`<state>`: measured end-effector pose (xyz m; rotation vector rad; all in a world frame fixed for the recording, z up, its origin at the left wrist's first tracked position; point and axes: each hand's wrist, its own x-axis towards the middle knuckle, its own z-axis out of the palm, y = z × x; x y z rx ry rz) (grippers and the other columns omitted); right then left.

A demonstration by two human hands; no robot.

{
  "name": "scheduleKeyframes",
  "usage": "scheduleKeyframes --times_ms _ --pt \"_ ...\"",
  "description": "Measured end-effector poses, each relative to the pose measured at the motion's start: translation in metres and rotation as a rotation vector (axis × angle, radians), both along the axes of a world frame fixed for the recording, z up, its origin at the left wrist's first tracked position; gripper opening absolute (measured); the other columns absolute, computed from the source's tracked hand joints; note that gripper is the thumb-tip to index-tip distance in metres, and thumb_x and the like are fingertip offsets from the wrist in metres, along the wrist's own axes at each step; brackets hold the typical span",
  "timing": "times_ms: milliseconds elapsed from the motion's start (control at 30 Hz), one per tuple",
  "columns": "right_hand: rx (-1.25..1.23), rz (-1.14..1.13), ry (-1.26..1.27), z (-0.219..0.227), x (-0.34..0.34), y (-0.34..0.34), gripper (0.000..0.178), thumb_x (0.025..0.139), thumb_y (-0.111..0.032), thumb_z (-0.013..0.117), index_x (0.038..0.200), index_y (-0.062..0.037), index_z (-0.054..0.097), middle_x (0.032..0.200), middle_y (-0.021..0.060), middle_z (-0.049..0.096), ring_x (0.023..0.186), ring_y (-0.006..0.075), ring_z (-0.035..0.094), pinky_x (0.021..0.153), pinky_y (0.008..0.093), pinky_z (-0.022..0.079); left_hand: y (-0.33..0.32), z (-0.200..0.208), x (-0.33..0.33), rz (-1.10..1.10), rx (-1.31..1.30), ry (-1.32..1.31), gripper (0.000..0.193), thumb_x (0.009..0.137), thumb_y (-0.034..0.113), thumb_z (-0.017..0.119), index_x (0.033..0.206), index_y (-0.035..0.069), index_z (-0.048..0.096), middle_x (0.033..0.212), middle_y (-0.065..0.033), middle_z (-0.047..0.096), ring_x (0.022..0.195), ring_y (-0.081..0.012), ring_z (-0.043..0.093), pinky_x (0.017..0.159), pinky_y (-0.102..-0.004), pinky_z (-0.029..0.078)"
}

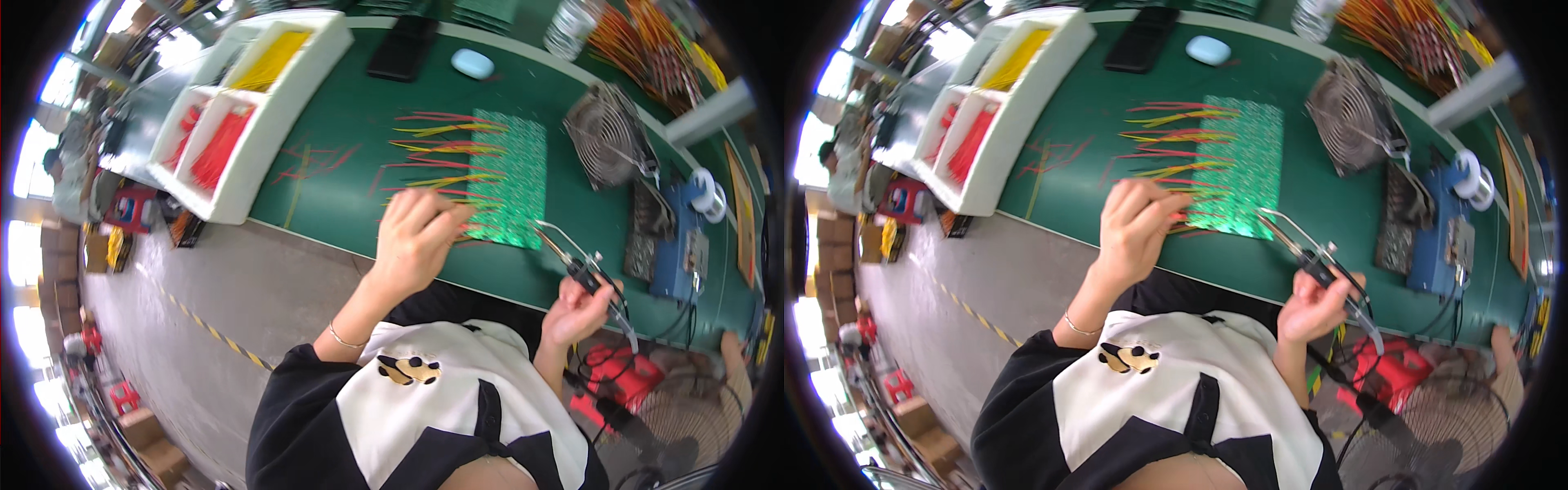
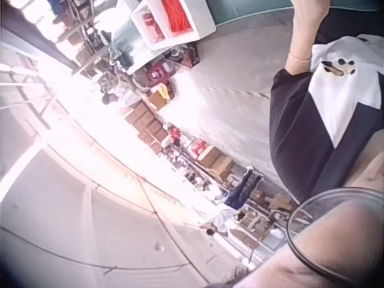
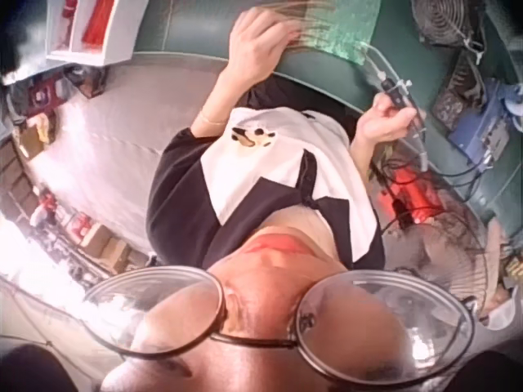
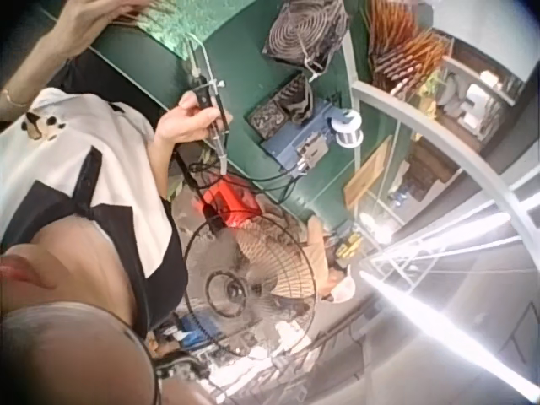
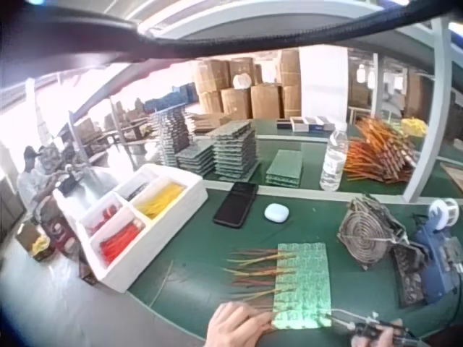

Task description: The person retrieves wires from a container, positions them onto a circuit board, and solders them to the board using a soldering iron.

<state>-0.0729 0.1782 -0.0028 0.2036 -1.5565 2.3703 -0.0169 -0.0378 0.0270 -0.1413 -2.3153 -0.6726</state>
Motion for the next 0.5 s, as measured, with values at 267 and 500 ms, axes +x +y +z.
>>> scheduleKeyframes --times_ms 267,500 --pt "0.012 -0.018 -0.040 -0.005 0.000 0.007 0.028 0.092 -0.030 0.039 0.079 -0.0062 0.039 0.055 -0.0007 0.033 0.046 0.0058 0.030 0.041 0.0198 0.022 -0.082 0.039 0.042 0.363 0.545 0.161 0.007 0.087 0.003 0.042 0.093 -0.001 0.043 0.059 -0.0046 0.042 0.053 -0.0092 0.038 0.048 -0.0245 0.033" --pt "0.056 -0.018 -0.029 0.000 0.000 0.000 0.023 0.093 -0.027 0.039 0.084 -0.0058 0.040 0.055 -0.0004 0.035 0.047 0.0058 0.030 0.043 0.0198 0.022 -0.238 0.088 0.029 0.457 0.417 0.136 0.011 0.084 0.009 0.053 0.089 -0.001 0.055 0.069 -0.0045 0.057 0.060 -0.0080 0.050 0.057 -0.0229 0.041"
